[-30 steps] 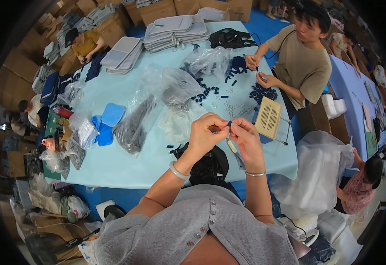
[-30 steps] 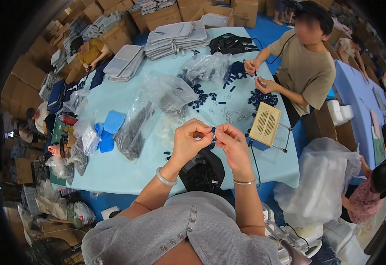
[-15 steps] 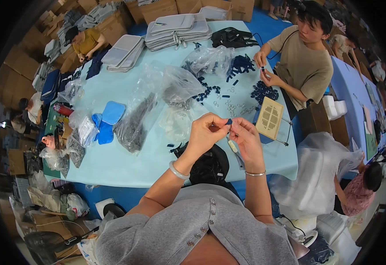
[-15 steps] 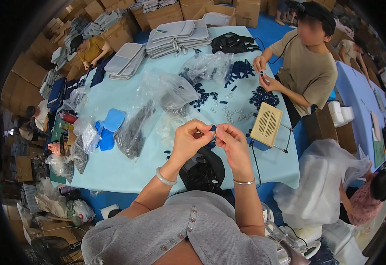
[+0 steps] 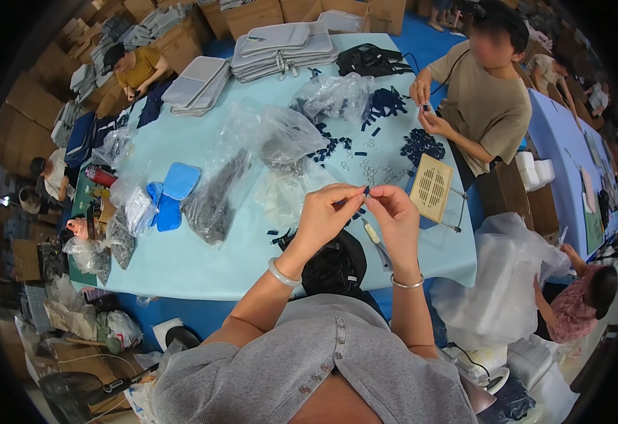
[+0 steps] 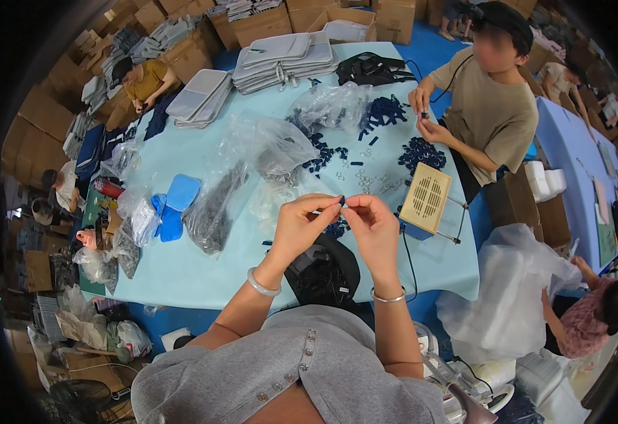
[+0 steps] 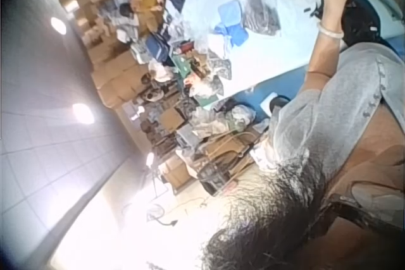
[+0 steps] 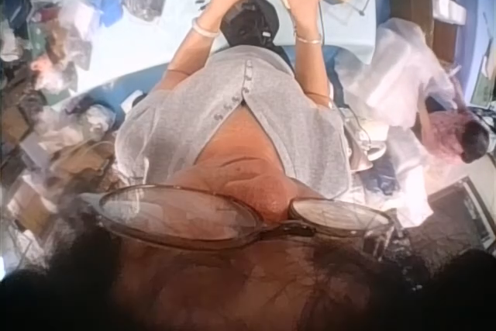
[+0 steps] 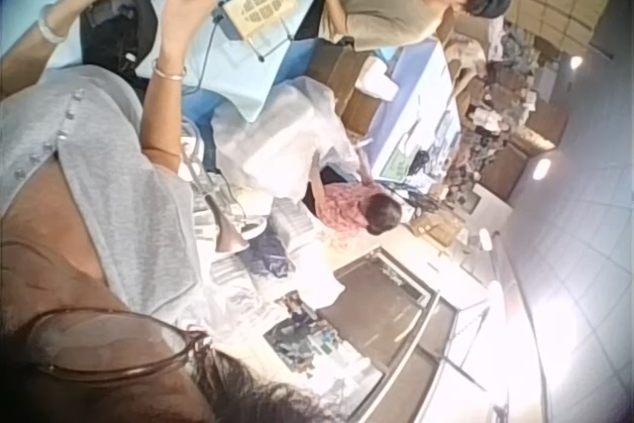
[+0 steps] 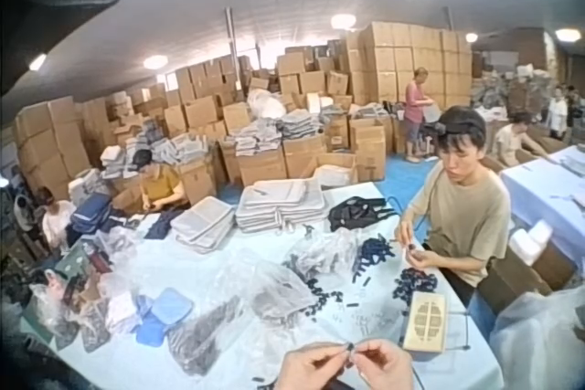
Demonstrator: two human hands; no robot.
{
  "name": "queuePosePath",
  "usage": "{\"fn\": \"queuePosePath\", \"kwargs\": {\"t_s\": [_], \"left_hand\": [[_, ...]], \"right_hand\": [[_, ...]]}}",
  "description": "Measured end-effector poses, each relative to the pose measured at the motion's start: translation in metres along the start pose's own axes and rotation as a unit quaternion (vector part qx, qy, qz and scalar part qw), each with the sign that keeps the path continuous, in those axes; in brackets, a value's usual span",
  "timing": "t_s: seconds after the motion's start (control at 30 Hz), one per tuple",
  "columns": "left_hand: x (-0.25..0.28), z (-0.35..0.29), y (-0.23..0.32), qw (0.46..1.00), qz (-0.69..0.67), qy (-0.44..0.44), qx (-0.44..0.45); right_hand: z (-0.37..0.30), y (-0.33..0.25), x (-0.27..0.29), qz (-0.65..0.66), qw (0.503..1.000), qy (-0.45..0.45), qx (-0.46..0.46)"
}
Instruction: Assembling small plastic and metal hardware components at a workshop table.
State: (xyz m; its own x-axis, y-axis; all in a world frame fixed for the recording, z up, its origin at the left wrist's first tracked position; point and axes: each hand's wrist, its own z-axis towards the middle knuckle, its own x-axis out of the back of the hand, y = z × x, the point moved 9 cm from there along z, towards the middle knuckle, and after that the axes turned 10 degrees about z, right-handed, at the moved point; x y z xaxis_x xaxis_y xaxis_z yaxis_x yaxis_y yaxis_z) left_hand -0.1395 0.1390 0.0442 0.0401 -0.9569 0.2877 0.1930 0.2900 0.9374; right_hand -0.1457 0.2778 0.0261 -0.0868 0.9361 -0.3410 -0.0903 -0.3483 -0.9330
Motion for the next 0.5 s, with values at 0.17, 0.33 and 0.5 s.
{"fn": "queuePosePath", "kwargs": {"t_s": [0.17, 0.33, 0.5], "left_hand": [[-0.001, -0.001, -0.007, 0.999, -0.024, -0.007, 0.024], [-0.008, -0.006, -0.024, 0.987, -0.123, -0.017, 0.103], [-0.010, -0.007, -0.025, 0.988, -0.119, -0.017, 0.095]], "right_hand": [[0.000, 0.001, -0.002, -0.008, 1.000, -0.008, -0.012], [-0.001, 0.000, -0.002, -0.005, 1.000, -0.007, -0.025], [-0.004, -0.021, -0.004, -0.150, 0.986, 0.020, 0.073]]}}
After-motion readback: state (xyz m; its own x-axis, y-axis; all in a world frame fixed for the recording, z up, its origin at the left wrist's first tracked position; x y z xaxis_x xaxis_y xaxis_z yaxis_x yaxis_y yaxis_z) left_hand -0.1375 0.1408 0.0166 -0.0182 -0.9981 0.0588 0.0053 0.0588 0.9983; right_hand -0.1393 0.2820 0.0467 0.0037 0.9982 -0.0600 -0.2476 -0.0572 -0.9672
